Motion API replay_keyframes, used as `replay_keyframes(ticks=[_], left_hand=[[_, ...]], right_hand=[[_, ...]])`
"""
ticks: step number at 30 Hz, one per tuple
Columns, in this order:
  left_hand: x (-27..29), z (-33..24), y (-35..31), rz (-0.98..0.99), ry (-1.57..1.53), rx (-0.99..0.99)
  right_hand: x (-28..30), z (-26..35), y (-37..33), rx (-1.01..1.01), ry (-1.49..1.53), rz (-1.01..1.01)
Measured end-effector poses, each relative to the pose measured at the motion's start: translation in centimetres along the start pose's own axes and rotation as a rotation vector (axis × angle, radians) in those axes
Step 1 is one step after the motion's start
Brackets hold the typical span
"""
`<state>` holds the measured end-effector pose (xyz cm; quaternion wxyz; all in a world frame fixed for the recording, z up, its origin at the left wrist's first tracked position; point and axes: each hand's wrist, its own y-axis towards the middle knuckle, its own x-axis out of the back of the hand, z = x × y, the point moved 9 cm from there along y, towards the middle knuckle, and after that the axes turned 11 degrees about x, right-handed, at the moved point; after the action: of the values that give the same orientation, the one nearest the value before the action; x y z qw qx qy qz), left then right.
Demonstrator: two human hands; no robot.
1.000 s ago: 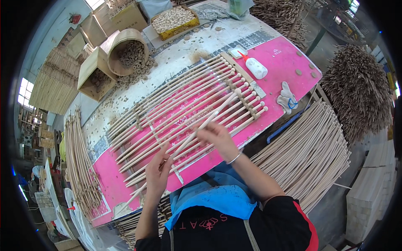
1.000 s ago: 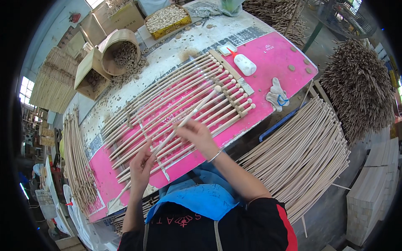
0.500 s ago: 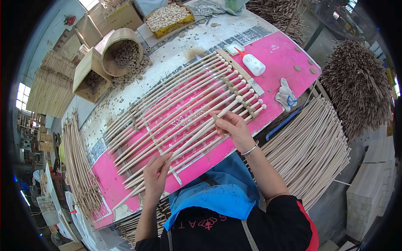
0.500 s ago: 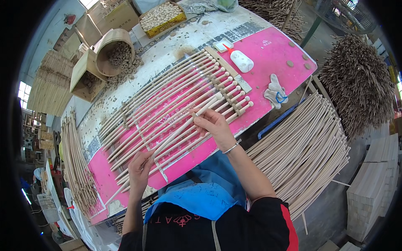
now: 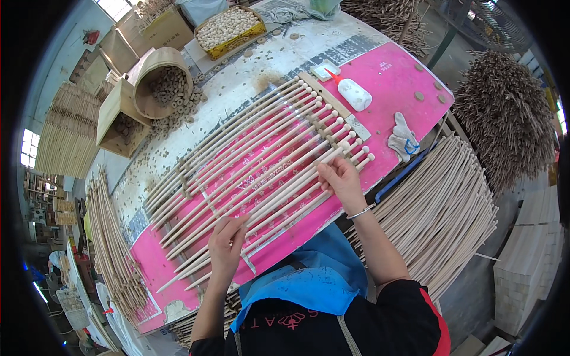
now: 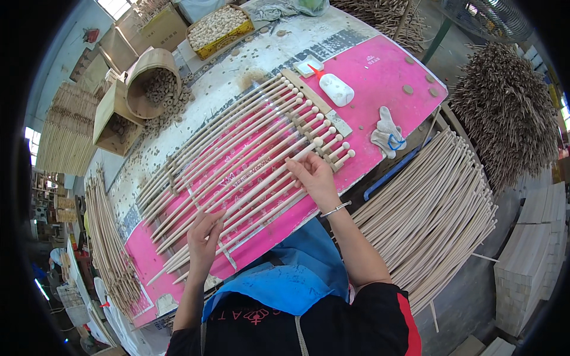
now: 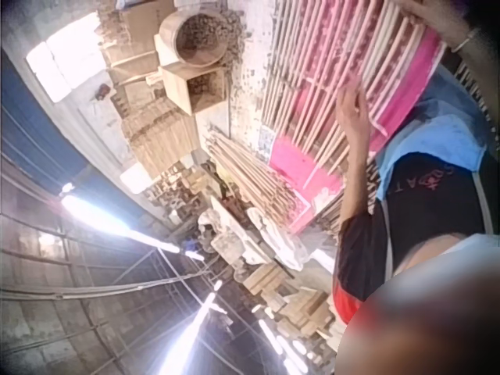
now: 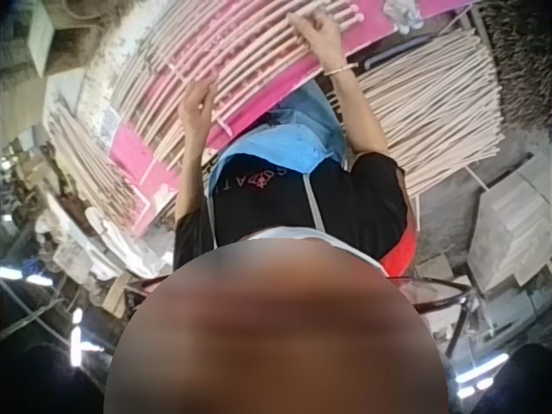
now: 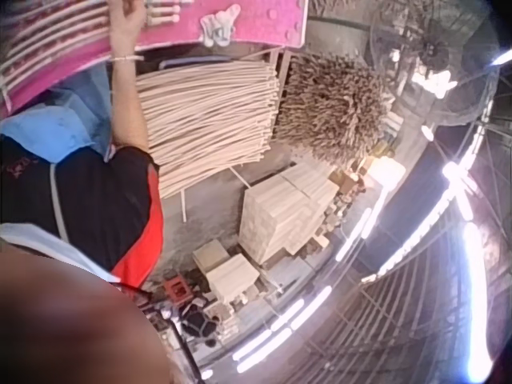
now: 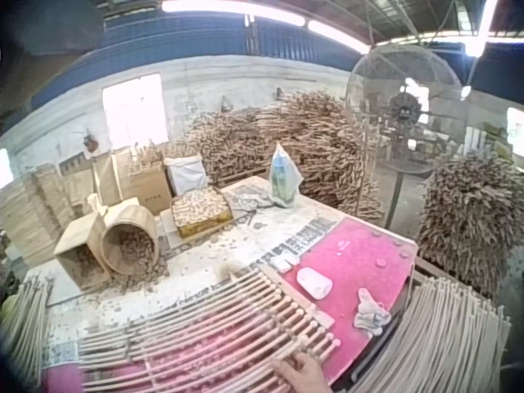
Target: Assembling wooden racks by sliding small wooden rings onto rods and applying glue for securement.
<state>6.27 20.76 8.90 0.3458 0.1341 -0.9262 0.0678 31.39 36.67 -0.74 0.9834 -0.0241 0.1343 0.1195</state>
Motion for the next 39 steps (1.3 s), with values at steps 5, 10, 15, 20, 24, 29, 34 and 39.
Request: replay_keyframes(ticks=[5,10,15,20,24,29,34,39], left_hand=[[-1.7,-1.0,4.5,-0.098,0.064,-0.115],[-3.9,-0.6,8.7,-0.132,0.130,-0.153],[-5.2,-0.1,10.5,-0.109,0.152,-0.122],[-5.7,0.5,10.5,-0.117,0.179,-0.123],[-5.9,0.4,10.5,-0.127,0.212,-0.145],[-6.1,0.5,10.5,-0.139,0.232,-0.140],[-5.7,0.1,10.3,-0.145,0.225,-0.151],[-4.9,0.0,9.9,-0.136,0.179,-0.154]], right_hand=[[2.6,0.4,1.0,0.120,-0.038,-0.114],[2.2,0.5,0.7,0.072,-0.033,-0.078],[2.4,0.3,0.5,0.037,-0.019,-0.051],[1.9,0.3,0.5,0.043,0.010,-0.015],[1.8,0.1,0.6,0.019,0.017,-0.013],[1.8,-0.2,0.9,0.037,0.009,-0.008],[3.0,2.0,2.2,0.290,-0.318,-0.038],[2.3,7.4,5.9,0.508,-0.797,-0.076]])
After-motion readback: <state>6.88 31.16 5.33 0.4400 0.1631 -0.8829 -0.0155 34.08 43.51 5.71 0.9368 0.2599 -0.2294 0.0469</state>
